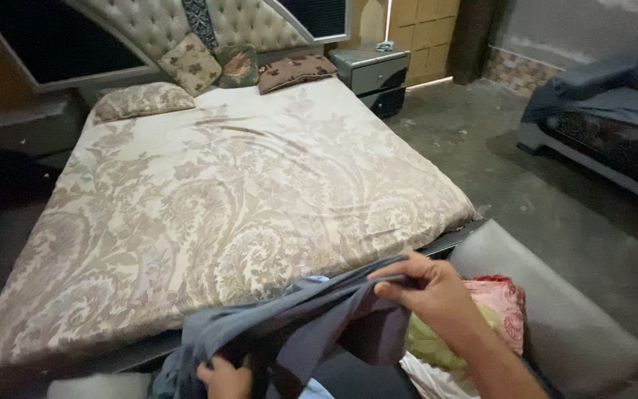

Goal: The person places a pillow on a bed, puts a book on a side table, then folds a gray garment and a green towel before placing them on a surface.

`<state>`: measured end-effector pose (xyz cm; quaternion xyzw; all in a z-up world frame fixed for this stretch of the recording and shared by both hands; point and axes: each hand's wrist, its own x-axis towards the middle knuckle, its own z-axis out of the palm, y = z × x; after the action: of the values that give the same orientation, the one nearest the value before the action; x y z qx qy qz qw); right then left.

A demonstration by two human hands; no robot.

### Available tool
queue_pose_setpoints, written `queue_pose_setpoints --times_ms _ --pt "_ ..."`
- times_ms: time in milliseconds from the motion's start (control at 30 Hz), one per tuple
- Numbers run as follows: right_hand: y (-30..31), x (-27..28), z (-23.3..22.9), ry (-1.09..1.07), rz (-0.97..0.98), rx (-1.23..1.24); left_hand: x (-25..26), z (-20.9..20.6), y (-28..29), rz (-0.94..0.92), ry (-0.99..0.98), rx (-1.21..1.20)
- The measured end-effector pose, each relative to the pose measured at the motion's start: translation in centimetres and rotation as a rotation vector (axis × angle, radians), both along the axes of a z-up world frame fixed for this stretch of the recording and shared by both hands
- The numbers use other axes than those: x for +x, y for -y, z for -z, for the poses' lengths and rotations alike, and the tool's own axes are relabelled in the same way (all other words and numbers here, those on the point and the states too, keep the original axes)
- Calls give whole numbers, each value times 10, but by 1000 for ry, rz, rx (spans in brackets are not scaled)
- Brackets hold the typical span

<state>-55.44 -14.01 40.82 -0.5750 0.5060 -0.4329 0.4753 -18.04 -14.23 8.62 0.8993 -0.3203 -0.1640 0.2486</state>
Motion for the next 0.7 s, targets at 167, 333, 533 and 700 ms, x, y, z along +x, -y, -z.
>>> queue_pose_setpoints --times_ms 167,333,533,700 --pt "15 -47 -5 -107 51 -164 21 58 6 -348 -103 -80" --pt "22 -89 1 -139 160 -203 16 47 -9 -444 23 -299" --pt "38 -140 -10 -137 430 6 18 -12 -36 -303 226 -237" --pt "53 -170 -17 -131 356 -293 22 -48 -37 -239 203 -488"
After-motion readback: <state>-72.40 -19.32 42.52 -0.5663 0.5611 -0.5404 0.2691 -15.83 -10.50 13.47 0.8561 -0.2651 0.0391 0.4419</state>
